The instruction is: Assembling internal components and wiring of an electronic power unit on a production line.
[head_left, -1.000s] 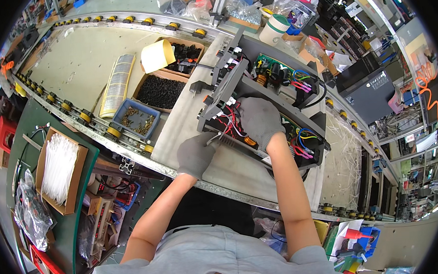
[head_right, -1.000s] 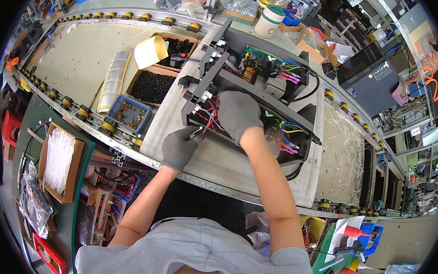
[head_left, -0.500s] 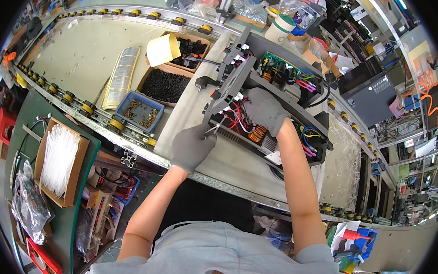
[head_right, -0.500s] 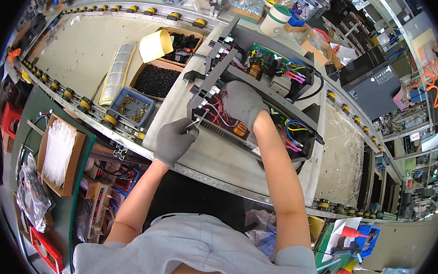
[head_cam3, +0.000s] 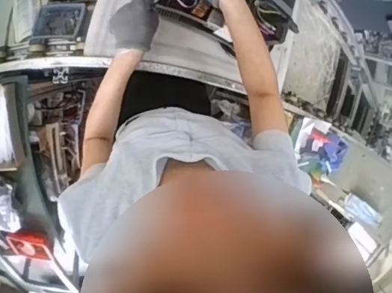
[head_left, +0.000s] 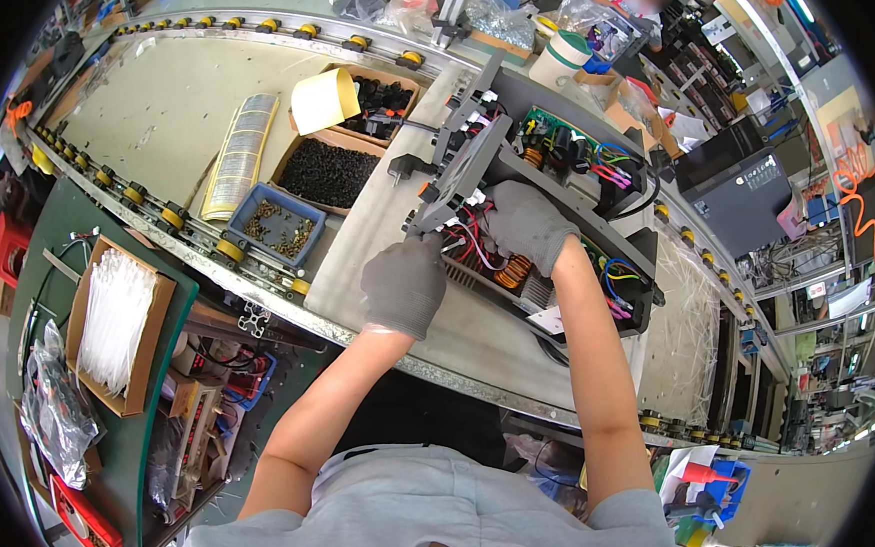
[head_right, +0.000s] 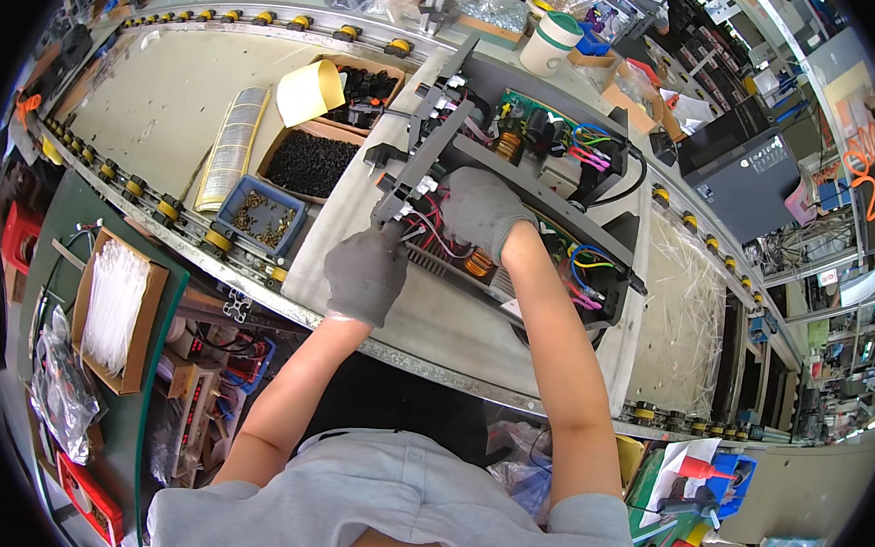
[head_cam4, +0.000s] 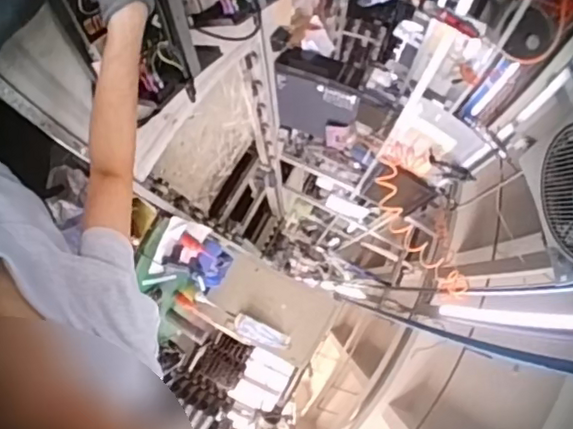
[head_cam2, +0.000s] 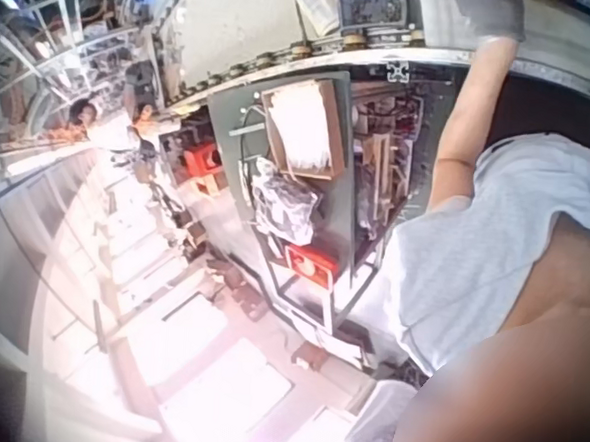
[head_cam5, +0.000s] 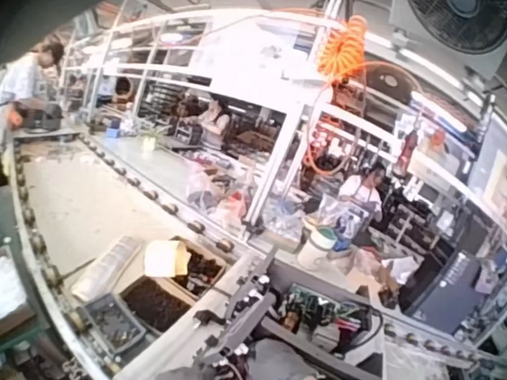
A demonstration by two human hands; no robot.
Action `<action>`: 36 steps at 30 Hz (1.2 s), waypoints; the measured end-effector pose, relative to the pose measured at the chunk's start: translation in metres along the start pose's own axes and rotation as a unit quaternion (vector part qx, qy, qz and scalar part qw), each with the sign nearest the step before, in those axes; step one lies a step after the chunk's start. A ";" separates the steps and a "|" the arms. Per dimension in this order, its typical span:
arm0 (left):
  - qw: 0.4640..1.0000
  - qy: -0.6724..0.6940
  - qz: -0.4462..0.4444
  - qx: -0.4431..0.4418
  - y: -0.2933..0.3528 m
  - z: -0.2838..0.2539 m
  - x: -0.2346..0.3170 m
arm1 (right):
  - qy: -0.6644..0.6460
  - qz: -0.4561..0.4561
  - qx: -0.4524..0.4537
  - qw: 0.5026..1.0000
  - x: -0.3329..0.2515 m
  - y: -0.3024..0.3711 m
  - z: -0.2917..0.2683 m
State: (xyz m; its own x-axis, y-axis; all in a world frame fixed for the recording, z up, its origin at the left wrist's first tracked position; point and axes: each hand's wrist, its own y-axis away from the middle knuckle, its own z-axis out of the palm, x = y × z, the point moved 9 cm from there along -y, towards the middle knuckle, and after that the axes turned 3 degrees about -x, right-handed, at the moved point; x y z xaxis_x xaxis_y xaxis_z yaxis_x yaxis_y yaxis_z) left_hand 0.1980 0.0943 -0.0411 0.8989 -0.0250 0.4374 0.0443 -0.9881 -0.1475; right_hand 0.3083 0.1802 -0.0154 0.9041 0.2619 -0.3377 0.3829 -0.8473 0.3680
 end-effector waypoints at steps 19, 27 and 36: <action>0.998 0.028 0.010 0.049 -0.001 0.009 0.015 | -0.023 0.048 -0.037 0.998 0.003 0.003 -0.001; 0.997 0.064 -0.031 0.041 0.001 0.009 0.008 | 0.175 -0.031 0.174 0.969 -0.019 0.032 -0.016; 0.982 0.170 -0.002 0.082 0.028 -0.013 0.007 | 0.169 0.008 0.295 0.940 -0.021 0.112 -0.004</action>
State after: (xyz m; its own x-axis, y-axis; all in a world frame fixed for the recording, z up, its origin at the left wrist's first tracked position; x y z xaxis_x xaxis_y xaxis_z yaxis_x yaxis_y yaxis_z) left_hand 0.1996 0.0650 -0.0311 0.7028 -0.0978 0.7046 0.1416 -0.9514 -0.2734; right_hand 0.3332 0.0812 0.0360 0.9560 0.2934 -0.0057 0.2859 -0.9355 -0.2074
